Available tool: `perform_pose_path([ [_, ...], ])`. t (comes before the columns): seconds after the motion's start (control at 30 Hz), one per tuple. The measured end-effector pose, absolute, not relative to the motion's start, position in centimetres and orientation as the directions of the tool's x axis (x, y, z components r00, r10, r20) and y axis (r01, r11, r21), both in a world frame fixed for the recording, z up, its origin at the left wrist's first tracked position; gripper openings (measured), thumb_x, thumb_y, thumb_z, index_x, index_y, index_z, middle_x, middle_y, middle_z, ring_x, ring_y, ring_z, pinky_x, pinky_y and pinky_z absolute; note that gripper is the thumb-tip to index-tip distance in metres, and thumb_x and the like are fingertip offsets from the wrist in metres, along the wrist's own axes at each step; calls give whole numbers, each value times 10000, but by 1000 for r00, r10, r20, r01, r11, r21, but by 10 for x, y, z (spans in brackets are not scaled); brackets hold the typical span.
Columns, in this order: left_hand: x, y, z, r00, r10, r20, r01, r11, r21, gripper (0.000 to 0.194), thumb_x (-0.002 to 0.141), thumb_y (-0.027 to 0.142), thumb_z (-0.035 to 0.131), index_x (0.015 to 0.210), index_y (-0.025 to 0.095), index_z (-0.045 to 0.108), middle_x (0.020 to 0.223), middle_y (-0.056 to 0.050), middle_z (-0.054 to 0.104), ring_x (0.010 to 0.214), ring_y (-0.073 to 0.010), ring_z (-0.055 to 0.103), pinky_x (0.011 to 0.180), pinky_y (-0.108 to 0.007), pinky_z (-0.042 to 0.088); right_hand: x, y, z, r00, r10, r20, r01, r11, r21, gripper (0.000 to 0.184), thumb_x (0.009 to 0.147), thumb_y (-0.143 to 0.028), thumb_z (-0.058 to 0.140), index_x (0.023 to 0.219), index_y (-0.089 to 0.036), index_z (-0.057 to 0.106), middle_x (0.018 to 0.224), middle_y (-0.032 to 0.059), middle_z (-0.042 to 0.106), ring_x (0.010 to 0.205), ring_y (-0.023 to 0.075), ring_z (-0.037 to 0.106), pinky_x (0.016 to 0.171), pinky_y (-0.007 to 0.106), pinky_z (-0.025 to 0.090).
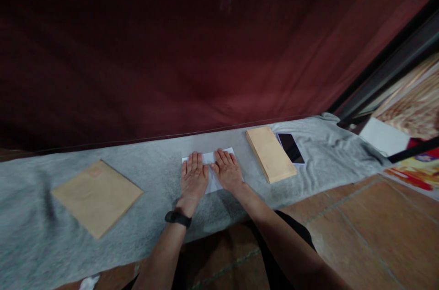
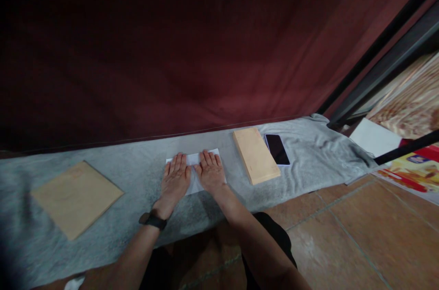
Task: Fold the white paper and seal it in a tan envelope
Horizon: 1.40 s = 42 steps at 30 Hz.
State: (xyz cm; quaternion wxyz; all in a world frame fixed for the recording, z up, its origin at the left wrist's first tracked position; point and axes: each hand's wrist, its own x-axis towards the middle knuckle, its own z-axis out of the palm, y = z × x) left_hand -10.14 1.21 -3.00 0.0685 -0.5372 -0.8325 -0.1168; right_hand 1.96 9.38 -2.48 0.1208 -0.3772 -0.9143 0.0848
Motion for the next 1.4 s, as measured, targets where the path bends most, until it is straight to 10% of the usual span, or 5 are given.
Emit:
perform_pose_path([
  [0.67,-120,-14,-25,-544,800,252,838,530,129,614,967,364,268,1465,28,395,1512,-201,424,1430,-304,356,1185,-489,242,58,117,-18,-532,818,219,792,572,-214,524,993,-373,417,1410,-63,486,1451,200,495,1318,329,465,1093,472,355],
  [0.9,-120,-21,-21,-502,829,247,860,508,43,600,985,377,266,1467,43,397,1492,-211,449,1412,-321,382,1159,-507,282,67,116,9,-460,886,62,826,453,-336,293,957,-301,475,1156,-162,640,1082,144,681,953,237,666,829,313,505],
  [1.4,-121,-22,-19,-524,828,201,851,518,85,568,987,361,311,1462,67,415,1512,-199,427,1423,-312,364,1171,-493,259,70,133,1,-445,893,-68,606,245,-756,131,814,-258,591,732,-190,666,653,-6,650,662,164,614,578,232,389],
])
